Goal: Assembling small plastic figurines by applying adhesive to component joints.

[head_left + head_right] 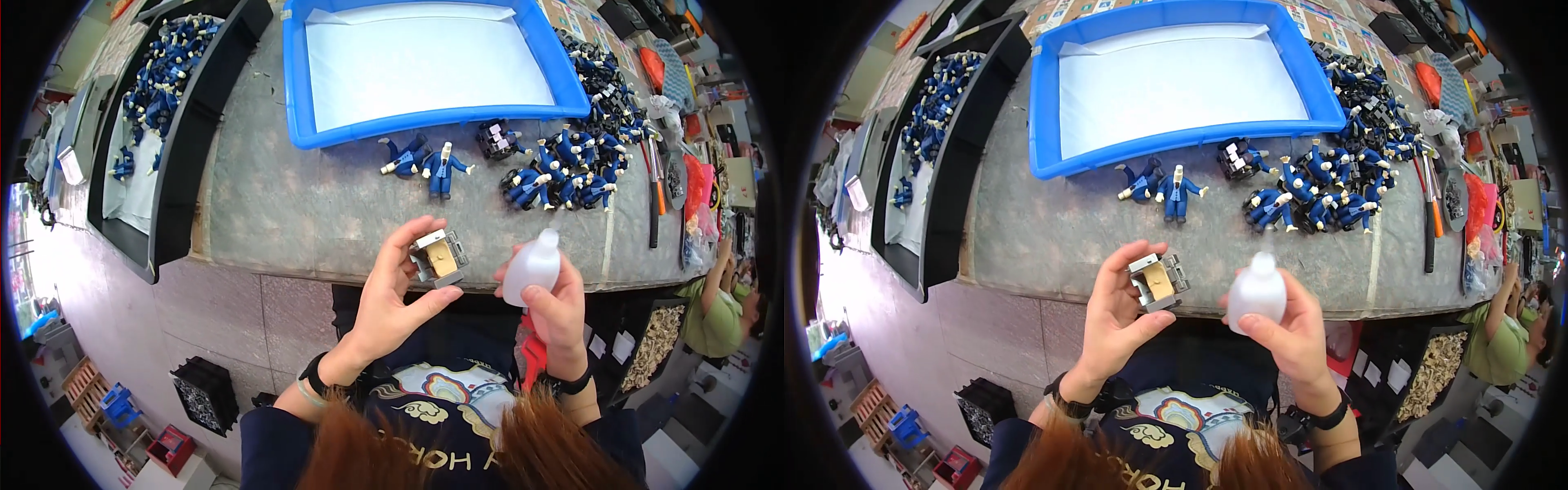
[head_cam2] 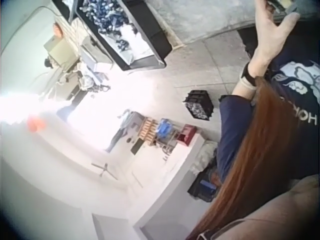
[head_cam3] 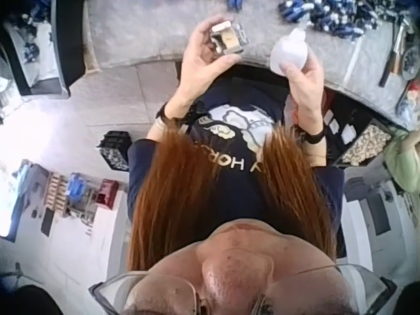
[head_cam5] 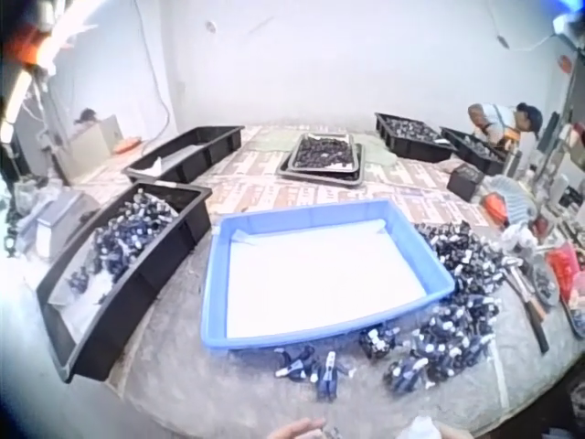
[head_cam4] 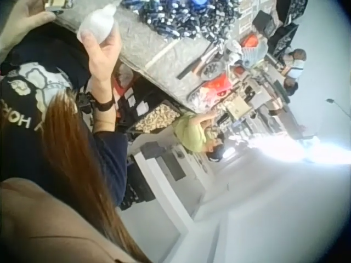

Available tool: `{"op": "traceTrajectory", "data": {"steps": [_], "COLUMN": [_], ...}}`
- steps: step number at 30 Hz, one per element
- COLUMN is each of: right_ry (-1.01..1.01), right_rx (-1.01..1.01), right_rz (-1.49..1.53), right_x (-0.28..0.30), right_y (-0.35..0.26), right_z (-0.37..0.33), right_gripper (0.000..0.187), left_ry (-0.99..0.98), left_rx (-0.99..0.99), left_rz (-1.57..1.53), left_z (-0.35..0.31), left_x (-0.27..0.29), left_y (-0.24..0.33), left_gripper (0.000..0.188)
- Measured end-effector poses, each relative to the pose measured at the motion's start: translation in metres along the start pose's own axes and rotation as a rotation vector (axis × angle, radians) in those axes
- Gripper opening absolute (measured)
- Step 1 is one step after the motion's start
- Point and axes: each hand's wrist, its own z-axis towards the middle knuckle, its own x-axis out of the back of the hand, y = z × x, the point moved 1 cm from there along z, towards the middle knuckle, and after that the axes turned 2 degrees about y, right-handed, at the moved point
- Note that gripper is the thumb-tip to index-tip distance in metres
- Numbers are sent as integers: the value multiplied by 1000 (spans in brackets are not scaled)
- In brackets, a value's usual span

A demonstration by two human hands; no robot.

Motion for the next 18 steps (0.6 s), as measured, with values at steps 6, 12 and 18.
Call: {"op": "traceTrajectory", "data": {"steps": [6,12,18], "right_ry": [47,-74,-94], "right_rx": [-27,-14,-115], "right_rz": [46,-85,314], "right_x": [-23,-15,-43], "right_y": [-13,-9,-1], "right_z": [1,2,5], "right_gripper": [44,44,44], "left_ry": [8,41,95], "left_rx": [41,25,124], "left_rz": [-63,-22,-343], "left_z": [-6,-7,0], "left_x": [7,10,6], "left_y": [0,-2,-2], "left_gripper": [61,59,54]}}
